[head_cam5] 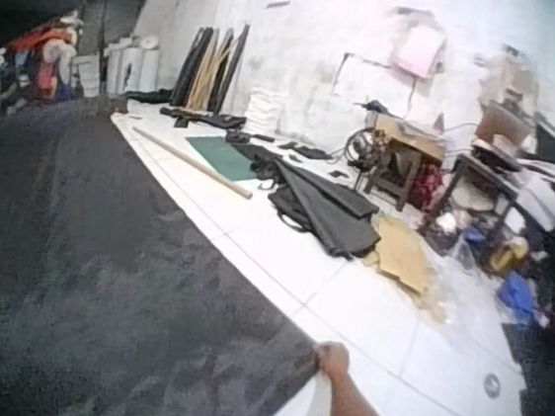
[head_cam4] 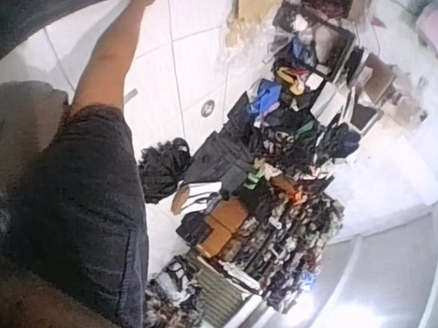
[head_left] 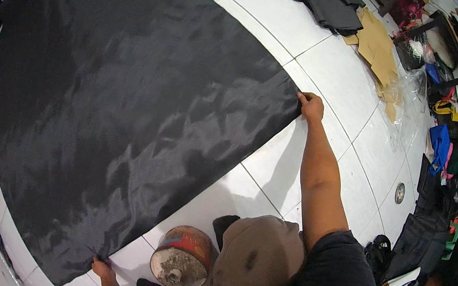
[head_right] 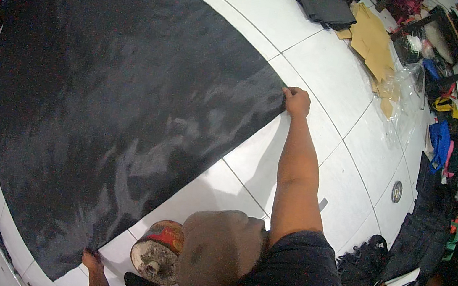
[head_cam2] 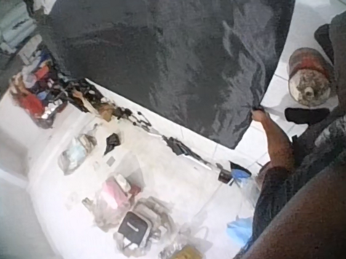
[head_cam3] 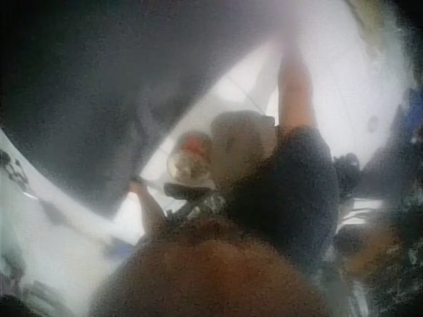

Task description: The person lays a large black fabric sheet on a tiled floor, uses a wooden stick to measure and mark a straight line, and then cuts the fabric along that line using shears. The process is repeated multiple times to produce several rectangular pieces.

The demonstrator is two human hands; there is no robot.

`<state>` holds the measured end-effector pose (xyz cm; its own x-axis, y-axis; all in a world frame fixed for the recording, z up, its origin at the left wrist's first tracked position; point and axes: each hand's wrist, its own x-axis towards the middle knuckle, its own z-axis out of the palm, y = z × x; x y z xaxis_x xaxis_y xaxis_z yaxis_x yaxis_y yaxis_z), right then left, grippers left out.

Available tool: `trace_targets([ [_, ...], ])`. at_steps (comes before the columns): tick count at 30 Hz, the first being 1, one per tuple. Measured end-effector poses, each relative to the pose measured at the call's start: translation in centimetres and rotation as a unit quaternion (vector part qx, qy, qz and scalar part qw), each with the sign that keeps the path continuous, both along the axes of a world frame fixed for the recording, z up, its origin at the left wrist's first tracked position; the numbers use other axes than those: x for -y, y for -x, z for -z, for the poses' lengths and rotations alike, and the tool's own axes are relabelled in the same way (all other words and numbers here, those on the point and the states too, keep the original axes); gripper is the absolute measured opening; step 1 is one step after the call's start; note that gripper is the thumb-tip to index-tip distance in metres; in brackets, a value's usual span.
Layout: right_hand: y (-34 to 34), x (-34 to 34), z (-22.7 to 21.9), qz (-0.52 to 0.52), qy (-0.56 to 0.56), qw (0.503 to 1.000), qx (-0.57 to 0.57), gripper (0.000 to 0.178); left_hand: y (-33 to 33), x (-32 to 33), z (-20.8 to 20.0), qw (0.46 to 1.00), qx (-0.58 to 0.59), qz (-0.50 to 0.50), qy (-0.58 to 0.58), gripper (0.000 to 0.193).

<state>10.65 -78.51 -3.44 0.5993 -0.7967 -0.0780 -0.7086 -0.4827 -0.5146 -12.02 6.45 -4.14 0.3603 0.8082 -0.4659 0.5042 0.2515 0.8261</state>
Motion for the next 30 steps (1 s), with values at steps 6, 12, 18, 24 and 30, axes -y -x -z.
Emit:
trace_targets([
  [6, -1.0, 1.1, 1.7, -0.028, 0.018, 0.999, -0.034, 0.035, 0.5, -2.5, 1.8, 0.998, -0.049, -0.041, -0.018, 0.021],
  [12, -0.2, 2.2, 1.7, -0.058, 0.046, 0.996, -0.052, 0.041, -0.4, -0.4, 0.5, 0.997, -0.059, -0.053, -0.020, 0.020],
  [18, -0.7, 1.8, 0.5, -0.045, 0.064, 0.993, -0.089, 0.042, 0.1, -0.9, 1.7, 0.999, -0.018, -0.040, -0.027, 0.020],
  [24, 0.7, -6.2, -1.8, -0.147, 0.308, 0.940, -0.012, 0.041, 0.6, -1.8, 2.1, 0.997, -0.035, -0.045, -0.056, 0.021],
  [30, 5.8, -26.1, -4.8, -0.544, 0.128, 0.826, 0.079, 0.036, 0.1, 0.3, 1.9, 0.994, -0.065, -0.041, -0.075, 0.028],
])
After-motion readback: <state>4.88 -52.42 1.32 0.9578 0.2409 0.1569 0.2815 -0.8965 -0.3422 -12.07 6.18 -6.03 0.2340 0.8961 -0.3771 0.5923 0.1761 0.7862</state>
